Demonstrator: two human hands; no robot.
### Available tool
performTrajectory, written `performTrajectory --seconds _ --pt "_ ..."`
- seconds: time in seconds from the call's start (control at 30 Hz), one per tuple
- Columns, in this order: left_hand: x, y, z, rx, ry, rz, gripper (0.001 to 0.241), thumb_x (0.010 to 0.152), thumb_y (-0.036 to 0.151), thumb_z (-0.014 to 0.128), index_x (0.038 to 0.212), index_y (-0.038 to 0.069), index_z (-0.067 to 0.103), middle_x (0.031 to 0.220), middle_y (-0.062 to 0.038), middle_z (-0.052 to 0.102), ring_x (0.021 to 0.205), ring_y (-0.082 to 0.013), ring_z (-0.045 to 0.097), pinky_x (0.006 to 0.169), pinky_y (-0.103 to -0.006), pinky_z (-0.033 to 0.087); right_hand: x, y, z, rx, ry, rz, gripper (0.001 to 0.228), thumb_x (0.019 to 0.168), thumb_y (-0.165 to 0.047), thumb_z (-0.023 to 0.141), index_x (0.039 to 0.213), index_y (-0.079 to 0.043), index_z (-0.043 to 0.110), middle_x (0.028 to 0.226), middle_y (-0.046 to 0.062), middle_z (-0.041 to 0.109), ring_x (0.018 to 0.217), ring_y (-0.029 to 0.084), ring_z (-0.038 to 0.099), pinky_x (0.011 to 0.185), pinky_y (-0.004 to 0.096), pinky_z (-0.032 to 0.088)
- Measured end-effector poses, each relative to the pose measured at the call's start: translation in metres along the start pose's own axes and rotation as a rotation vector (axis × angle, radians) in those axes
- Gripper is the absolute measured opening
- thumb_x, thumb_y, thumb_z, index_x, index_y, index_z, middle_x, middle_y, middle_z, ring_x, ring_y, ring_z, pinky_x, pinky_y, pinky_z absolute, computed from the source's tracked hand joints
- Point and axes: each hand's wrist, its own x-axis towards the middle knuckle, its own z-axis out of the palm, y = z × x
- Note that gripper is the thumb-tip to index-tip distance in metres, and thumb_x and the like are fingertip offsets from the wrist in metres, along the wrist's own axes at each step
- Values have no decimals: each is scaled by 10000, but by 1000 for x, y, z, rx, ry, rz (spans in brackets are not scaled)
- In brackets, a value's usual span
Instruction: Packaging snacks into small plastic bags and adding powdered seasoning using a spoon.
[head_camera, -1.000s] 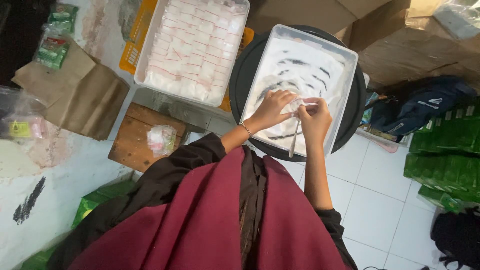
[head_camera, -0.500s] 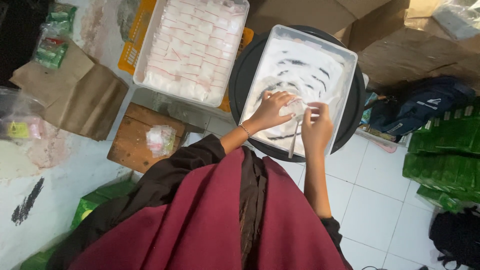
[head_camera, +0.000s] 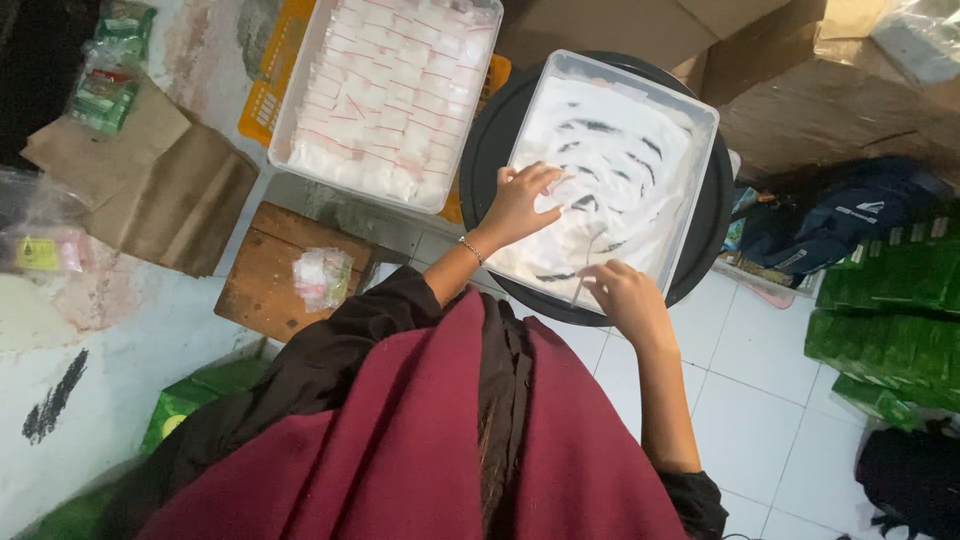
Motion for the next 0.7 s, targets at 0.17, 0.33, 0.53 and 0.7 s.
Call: performTrajectory --seconds 0.17,0.33,0.53,0.7 --pt "2 10 -19 -69 -69 -121 506 850 324 770 1322 186 649 1123 7 640 947 -134 642 937 -390 331 1 -1 -2 263 124 72 108 962 -93 674 1066 -75 694 1015 90 704 734 255 657 689 367 538" --pt "-7 1 -13 -20 -37 -111 510 841 331 796 1315 195 664 1043 0 622 948 -172 630 902 -380 325 11 19 1 205 363 7 112 923 -22 714 1008 -22 641 984 97 699 687 214 646 623 336 530" --pt "-11 0 -12 -12 3 -65 504 843 335 788 1298 171 647 1144 -18 638 939 -168 623 939 -377 323 41 64 -6 230 618 64 154 1061 -55 704 982 10 588 808 105 646 654 190 630 643 341 518" --pt "-14 -8 -4 -28 -40 -107 517 867 360 776 1312 144 630 1129 -30 621 906 -141 628 958 -377 327 75 87 -4 458 838 365 140 1120 -105 561 1087 10 489 750 87 628 595 159 646 554 307 517"
